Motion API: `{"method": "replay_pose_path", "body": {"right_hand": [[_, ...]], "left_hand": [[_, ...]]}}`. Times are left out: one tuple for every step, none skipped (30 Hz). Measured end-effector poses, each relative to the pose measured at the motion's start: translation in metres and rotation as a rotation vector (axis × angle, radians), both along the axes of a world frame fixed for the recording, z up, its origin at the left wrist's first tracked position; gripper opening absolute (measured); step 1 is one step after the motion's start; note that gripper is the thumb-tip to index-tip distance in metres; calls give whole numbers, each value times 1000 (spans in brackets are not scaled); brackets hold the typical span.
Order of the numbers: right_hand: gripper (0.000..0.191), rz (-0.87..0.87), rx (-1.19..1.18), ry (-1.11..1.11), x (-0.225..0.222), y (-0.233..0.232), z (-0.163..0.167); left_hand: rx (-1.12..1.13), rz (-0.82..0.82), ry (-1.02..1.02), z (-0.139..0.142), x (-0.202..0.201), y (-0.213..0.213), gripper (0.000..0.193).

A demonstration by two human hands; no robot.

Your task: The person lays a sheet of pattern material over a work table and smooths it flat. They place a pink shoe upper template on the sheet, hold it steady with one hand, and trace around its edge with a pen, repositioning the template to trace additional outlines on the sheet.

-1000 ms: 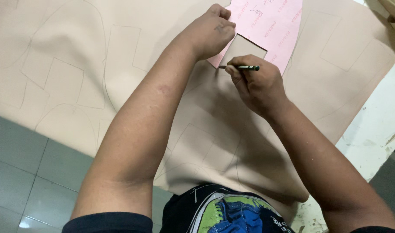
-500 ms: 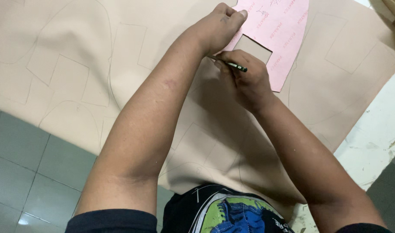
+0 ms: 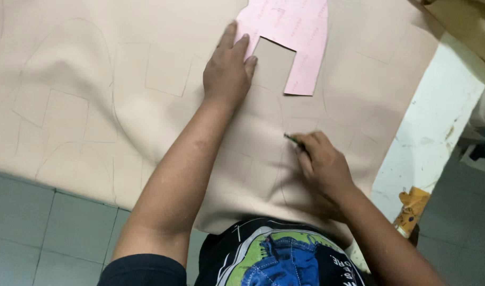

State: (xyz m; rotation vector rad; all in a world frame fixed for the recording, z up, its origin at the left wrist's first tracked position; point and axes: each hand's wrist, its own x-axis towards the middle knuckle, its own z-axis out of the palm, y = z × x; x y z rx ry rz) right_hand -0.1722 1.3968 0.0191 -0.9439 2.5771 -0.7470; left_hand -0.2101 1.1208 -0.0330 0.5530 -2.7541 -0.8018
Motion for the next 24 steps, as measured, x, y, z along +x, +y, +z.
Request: {"method": "replay_pose_path", "body": {"right_hand": [[35,-35,125,-72,18,21,2],[42,-71,246,-144,34,41,3],[50,-95,264,-176,48,60,4],[59,-117,285,-217,64,79,6],[67,-140,306,-258,79,96,8],[68,-150,284,-224,91,108,6],[69,-158,264,-190,102,117,5],[71,-165,246,-158,113,125,3],[69,-184,233,-114,121,130,1],[68,-202,220,-71,128,133,-2],[67,-219,208,-29,135,136,-4],[66,-242,200,9,141,138,-6],[66,-266,191,46,146,139,-8],[65,-291,184,83,153,140,-9],[62,-329,159,76,160,141,-9],[60,-367,132,70,168,140,-9],[57,-407,105,65,176,138,-8],[52,-373,63,15,185,136,-7],[47,-336,18,-33,195,133,-5],[43,-299,-27,-80,205,126,-2],[43,-275,-43,-116,214,118,-1],[43,-252,-58,-151,223,109,1],[43,-227,-75,-181,229,98,2],[47,-234,-61,-146,233,86,4]], "left_hand": [[-102,53,27,-2,4,7,53],[-204,108,58,-2,5,13,59],[-303,163,86,-2,8,19,64],[-236,170,49,0,10,23,66],[-170,177,11,4,11,26,68],[-107,186,-25,10,10,28,70],[-47,202,-103,16,10,30,69],[14,217,-184,23,9,30,69],[71,232,-262,31,7,32,69],[107,268,-235,38,5,33,72],[143,304,-209,44,3,31,75],[178,339,-183,49,1,28,78],[225,342,-227,52,3,25,73],[272,342,-272,53,5,22,68],[320,343,-318,53,7,18,64],[287,313,-236,51,11,13,67],[254,281,-153,48,17,10,70],[222,249,-68,44,22,7,73],[286,198,-7,40,30,4,65],[349,148,54,38,41,-1,58],[414,93,112,35,52,-6,50],[509,90,127,32,64,-12,45],[604,86,144,28,76,-21,40],[698,86,161,27,90,-32,35]]}}
